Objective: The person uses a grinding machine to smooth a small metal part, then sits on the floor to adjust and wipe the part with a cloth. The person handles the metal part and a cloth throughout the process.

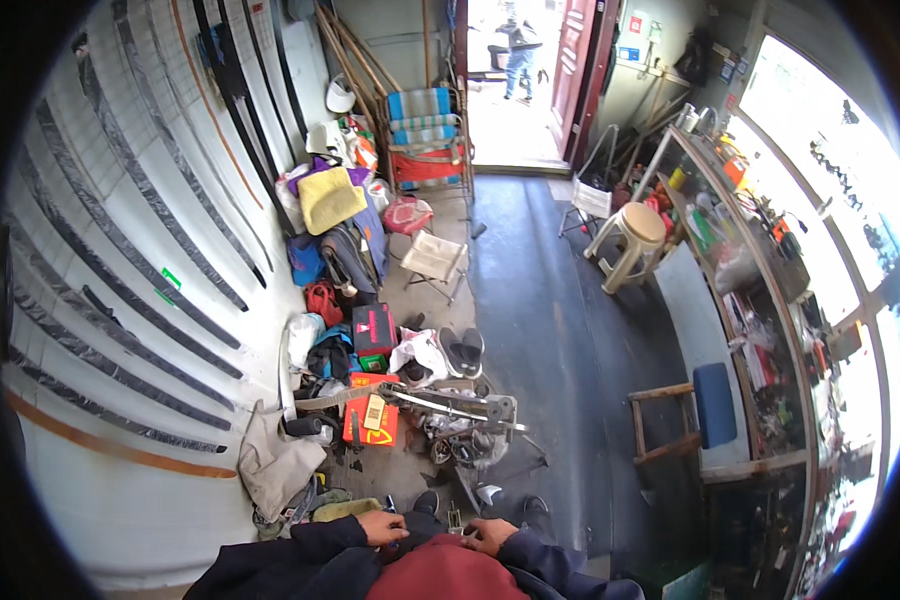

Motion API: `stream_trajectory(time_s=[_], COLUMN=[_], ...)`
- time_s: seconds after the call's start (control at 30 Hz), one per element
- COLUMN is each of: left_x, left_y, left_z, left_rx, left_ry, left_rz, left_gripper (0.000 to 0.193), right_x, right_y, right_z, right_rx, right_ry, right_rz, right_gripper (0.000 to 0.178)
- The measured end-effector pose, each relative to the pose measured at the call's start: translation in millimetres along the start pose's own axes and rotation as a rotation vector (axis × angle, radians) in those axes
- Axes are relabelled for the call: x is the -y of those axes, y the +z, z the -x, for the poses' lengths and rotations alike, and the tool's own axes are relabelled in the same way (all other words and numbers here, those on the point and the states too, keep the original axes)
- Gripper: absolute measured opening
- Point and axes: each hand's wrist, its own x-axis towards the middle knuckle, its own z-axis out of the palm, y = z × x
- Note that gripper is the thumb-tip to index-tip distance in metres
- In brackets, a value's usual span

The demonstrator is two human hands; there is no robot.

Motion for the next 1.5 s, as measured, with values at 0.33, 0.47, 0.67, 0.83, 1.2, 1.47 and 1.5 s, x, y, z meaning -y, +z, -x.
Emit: stream_trajectory(time_s=[0.33, 0.47, 0.67, 0.83, 1.2, 1.47, 1.5], left_x=[66, 33, -21, -63, -90, -45, -38], left_y=[6, 4, 27, 70, 119, 36, 24], left_z=[-31, -52, -55, -50, -48, -80, -82], left_rx=[0.184, 0.228, 0.17, 0.154, 0.201, 0.343, 0.334], left_ry=[0.091, 0.202, 0.301, 0.34, 0.32, 0.357, 0.4], left_rz=[-0.346, -0.428, -0.458, -0.472, -0.52, -0.59, -0.589], left_gripper=[0.034, 0.035, 0.026, 0.024, 0.025, 0.024, 0.023], right_x=[42, 32, 8, -32, -72, -27, -18], right_y=[51, 72, 103, 119, 150, 188, 194], right_z=[43, 77, 123, 163, 202, 106, 97], right_rx=[-0.343, -0.449, -0.596, -0.692, -0.658, -0.761, -0.758], right_ry=[0.219, 0.306, 0.347, 0.275, 0.324, 0.399, 0.41], right_rz=[-0.054, -0.12, -0.247, -0.295, -0.404, -0.509, -0.514], right_gripper=[0.04, 0.04, 0.038, 0.038, 0.039, 0.038, 0.036])
